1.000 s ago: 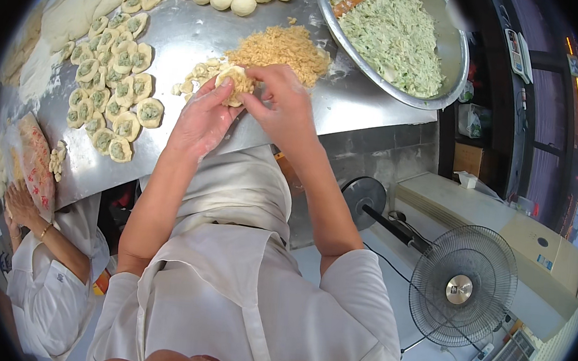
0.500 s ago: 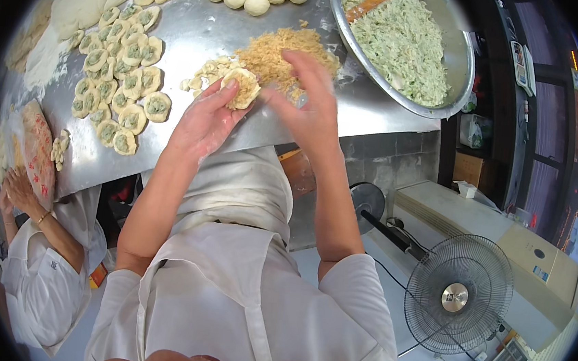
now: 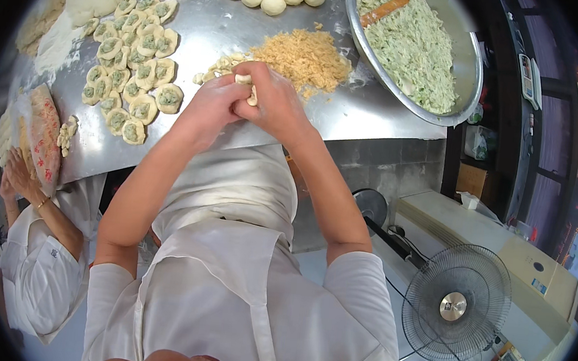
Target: The person repeatedly takes small dough balls, flattens them, fills them with a green vegetable mixture, and seals them into dumplings. The finished dumplings are placed on the metal work surface next to a growing pile of completed units.
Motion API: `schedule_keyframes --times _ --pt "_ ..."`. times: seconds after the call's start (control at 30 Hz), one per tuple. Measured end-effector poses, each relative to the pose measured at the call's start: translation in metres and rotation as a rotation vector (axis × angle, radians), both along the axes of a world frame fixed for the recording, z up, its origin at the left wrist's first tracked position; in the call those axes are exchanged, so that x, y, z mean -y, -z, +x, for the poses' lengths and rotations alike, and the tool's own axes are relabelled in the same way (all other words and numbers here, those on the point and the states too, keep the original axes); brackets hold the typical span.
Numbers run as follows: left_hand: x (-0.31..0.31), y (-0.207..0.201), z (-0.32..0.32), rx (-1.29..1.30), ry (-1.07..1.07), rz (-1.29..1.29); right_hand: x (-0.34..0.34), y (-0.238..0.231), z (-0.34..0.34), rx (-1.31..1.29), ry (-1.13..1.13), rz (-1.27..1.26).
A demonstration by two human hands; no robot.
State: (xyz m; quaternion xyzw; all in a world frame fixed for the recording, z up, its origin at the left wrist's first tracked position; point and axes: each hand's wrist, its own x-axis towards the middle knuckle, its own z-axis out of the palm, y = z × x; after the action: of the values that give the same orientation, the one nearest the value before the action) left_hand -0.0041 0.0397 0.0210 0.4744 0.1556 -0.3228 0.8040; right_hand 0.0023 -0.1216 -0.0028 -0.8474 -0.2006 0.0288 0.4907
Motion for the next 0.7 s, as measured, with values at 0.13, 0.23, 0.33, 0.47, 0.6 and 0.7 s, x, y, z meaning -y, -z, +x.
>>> schedule_keyframes --times 0.13,0.23,0.33,0.47,0.6,0.7 --pt "-0.025 -0.026 0.002 -0.18 -0.001 -0.378 -0.005 0.004 -0.006 -0.294 0.021 0.538" --pt "-0.032 0.004 -0.005 -0.225 -0.065 -0.387 -0.02 -0.008 -0.005 -0.312 -0.028 0.381" --pt "-0.034 0.013 -0.012 -0.208 -0.173 -0.44 -0.024 -0.025 -0.008 -0.194 0.044 0.329" --pt "-0.02 -0.002 -0.02 -0.122 -0.15 -0.23 -0.018 -0.017 -0.017 -0.2 0.043 0.038" --pt "-0.02 0.009 -0.02 -0.06 -0.013 0.004 -0.02 -0.006 -0.012 0.032 -0.013 -0.105" --pt "-0.025 0.011 -0.019 -0.047 0.022 0.045 -0.024 0.001 -0.011 0.123 -0.069 -0.084"
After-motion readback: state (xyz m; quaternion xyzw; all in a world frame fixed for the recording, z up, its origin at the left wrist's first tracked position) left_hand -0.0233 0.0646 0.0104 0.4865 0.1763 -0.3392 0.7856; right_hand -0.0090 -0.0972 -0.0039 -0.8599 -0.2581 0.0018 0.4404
